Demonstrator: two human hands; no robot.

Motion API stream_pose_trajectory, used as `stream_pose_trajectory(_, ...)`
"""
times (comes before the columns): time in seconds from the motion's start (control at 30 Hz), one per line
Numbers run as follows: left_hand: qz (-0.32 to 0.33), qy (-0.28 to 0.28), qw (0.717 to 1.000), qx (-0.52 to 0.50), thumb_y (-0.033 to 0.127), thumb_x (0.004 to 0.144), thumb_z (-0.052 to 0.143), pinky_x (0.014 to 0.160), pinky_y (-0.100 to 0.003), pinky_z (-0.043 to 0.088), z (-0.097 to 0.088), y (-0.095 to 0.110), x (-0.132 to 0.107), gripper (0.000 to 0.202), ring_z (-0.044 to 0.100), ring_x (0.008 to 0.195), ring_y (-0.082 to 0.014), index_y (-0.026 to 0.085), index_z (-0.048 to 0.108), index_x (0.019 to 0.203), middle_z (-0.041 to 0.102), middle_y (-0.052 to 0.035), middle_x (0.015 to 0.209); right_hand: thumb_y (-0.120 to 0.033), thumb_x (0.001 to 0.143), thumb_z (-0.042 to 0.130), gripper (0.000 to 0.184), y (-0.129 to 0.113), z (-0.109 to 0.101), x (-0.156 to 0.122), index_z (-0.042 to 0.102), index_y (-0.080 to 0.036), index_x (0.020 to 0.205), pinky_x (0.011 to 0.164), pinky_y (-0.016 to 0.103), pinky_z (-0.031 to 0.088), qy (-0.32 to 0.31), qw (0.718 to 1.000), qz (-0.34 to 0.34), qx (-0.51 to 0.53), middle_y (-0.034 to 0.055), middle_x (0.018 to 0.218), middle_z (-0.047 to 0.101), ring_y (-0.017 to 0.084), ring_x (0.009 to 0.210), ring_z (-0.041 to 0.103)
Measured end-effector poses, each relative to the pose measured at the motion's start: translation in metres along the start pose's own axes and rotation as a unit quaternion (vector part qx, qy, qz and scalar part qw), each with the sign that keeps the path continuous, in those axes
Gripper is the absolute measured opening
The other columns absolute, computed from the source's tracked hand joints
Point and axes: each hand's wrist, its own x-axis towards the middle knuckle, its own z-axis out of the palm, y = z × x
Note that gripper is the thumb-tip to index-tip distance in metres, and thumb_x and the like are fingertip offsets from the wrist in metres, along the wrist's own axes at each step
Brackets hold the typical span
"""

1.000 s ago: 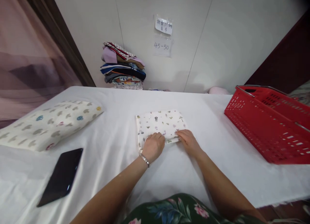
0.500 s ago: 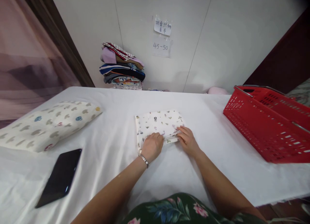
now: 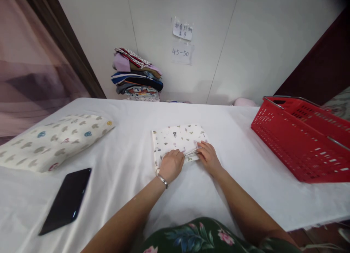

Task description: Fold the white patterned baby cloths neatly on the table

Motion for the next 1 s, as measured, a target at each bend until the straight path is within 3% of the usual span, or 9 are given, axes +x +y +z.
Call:
stream_pose_trajectory(0.3, 0.021, 0.003, 1.000, -0.003, 0.026, 0.087, 0.042, 0.071, -0.032, 0.039, 0.000, -0.001, -0.005, 0.016, 0.050, 0.082, -0.0181, 0.018, 0.056, 0.086, 0.057, -0.0053, 0.088, -0.016, 0.088, 0.040, 0.018, -0.017, -0.021, -0.006, 0.057, -0.019, 0.085, 0.103, 0.047, 0.025, -0.005, 1.000, 0.001, -0.008, 0.0065, 0.121, 0.055, 0.021, 0.125, 0.034)
stream_pose_trajectory(0.43, 0.028, 0.006, 1.000, -0.007, 0.028, 0.086, 0.044, 0.071, -0.032, 0.038, 0.000, -0.002, -0.008, 0.015, 0.049, 0.083, -0.0186, 0.019, 0.057, 0.088, 0.057, -0.0051, 0.090, -0.016, 0.089, 0.040, 0.020, -0.014, -0.024, -0.011, 0.059, -0.020, 0.082, 0.101, 0.048, 0.026, -0.031, 0.999, -0.010, -0.019, 0.0054, 0.121, 0.056, 0.022, 0.125, 0.035)
stream_pose_trajectory(0.53, 0.035, 0.013, 0.999, -0.007, 0.027, 0.086, 0.045, 0.071, -0.032, 0.038, 0.001, -0.002, -0.009, 0.015, 0.049, 0.083, -0.0186, 0.020, 0.057, 0.091, 0.057, -0.0044, 0.090, -0.016, 0.088, 0.042, 0.019, -0.011, -0.021, -0.011, 0.060, -0.020, 0.083, 0.099, 0.047, 0.030, -0.016, 1.000, -0.015, -0.014, 0.0053, 0.118, 0.057, 0.023, 0.122, 0.037)
stream_pose_trajectory(0.83, 0.046, 0.054, 0.997, -0.028, 0.026, 0.088, 0.041, 0.071, -0.031, 0.037, 0.004, -0.003, -0.012, 0.019, 0.048, 0.082, -0.0172, 0.020, 0.060, 0.087, 0.057, -0.0042, 0.084, -0.017, 0.086, 0.049, 0.014, -0.010, -0.020, -0.012, 0.062, -0.021, 0.084, 0.085, 0.039, 0.040, 0.004, 1.000, -0.012, 0.018, 0.0048, 0.087, 0.061, 0.018, 0.088, 0.052)
stream_pose_trajectory(1.0, 0.050, 0.060, 0.997, -0.023, 0.023, 0.088, 0.041, 0.071, -0.032, 0.037, 0.003, -0.002, -0.014, 0.019, 0.048, 0.080, -0.0172, 0.019, 0.059, 0.083, 0.056, -0.0045, 0.082, -0.015, 0.087, 0.046, 0.014, -0.009, -0.018, -0.013, 0.059, -0.020, 0.086, 0.086, 0.039, 0.038, -0.001, 1.000, -0.008, 0.025, 0.0037, 0.085, 0.060, 0.016, 0.080, 0.051)
